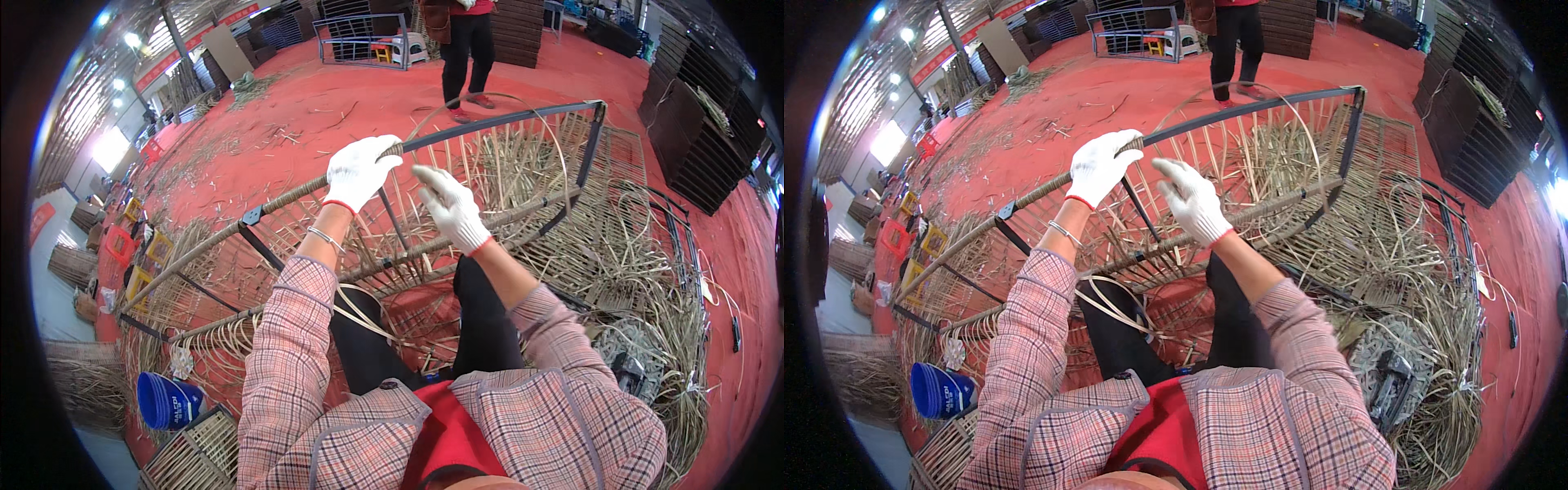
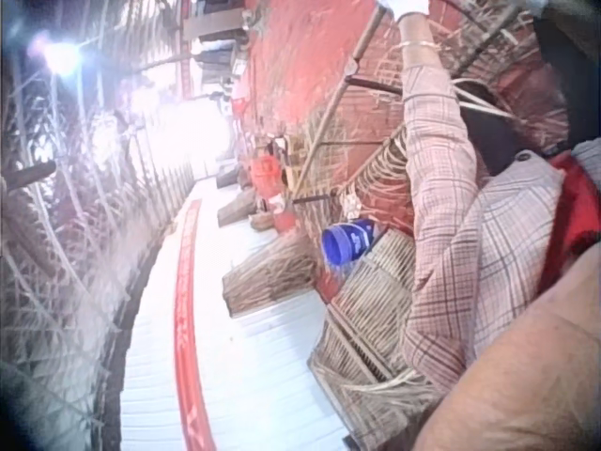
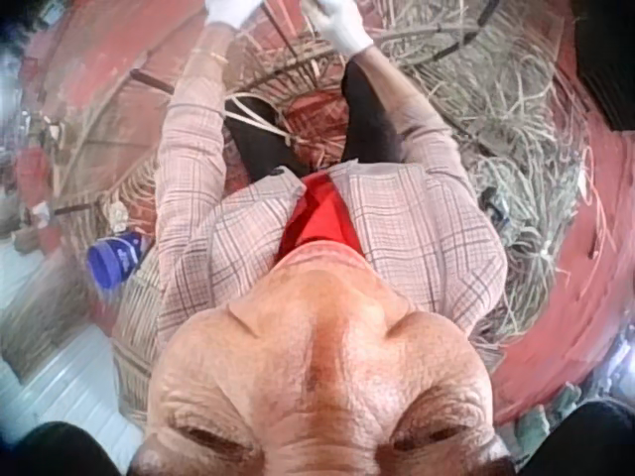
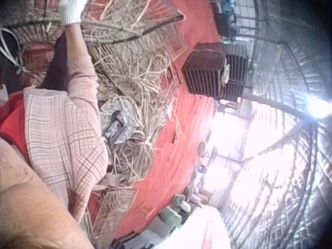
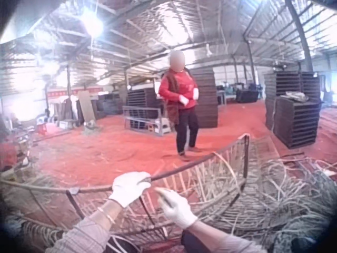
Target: The person sits on the floor and weaves thin dried plant strips around a metal frame to form a basket. They repeatedly thread the strips through the frame and secure them with a handheld tool.
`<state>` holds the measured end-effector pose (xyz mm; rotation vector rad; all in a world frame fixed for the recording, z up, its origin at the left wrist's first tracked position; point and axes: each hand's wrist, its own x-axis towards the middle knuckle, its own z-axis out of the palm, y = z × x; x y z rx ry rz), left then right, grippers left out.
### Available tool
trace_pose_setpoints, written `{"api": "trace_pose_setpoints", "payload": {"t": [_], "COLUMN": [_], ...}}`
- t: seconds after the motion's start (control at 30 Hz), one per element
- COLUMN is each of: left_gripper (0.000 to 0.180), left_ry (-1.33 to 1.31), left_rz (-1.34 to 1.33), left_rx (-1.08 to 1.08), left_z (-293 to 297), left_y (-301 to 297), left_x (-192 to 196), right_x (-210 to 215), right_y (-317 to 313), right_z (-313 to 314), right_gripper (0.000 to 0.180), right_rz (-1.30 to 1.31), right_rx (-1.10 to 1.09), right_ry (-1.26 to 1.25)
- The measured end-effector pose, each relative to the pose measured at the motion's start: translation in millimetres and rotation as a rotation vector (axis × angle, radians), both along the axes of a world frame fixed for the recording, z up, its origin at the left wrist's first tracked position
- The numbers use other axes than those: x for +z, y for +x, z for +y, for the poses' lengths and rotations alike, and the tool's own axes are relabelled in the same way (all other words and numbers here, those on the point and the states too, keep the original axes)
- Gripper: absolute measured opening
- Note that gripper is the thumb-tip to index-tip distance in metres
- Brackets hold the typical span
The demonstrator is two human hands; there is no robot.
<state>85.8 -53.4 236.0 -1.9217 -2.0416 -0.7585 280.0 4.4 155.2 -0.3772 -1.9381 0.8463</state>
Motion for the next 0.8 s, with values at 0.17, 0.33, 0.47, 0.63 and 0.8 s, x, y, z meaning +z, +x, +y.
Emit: {"api": "trace_pose_setpoints", "payload": {"t": [0.17,0.33,0.47,0.63,0.8], "left_gripper": [0.035,0.035,0.034,0.032,0.033], "left_ry": [0.023,0.020,0.029,0.125,0.202], "left_rz": [-0.007,-0.017,0.004,0.056,0.051], "left_rx": [-0.006,0.011,0.002,-0.008,-0.063], "left_z": [-3,0,3,3,4], "left_y": [0,-1,-4,-6,-5], "left_x": [2,-1,-4,-15,-11], "right_x": [-31,-39,-32,-34,-35], "right_y": [-69,-97,-110,-116,-111], "right_z": [13,16,27,38,50], "right_gripper": [0.037,0.043,0.037,0.021,0.035], "right_rz": [0.398,0.547,0.871,1.148,0.598], "right_rx": [0.075,0.174,0.314,0.531,0.440], "right_ry": [-0.421,-0.753,-1.133,-1.273,-0.941]}}
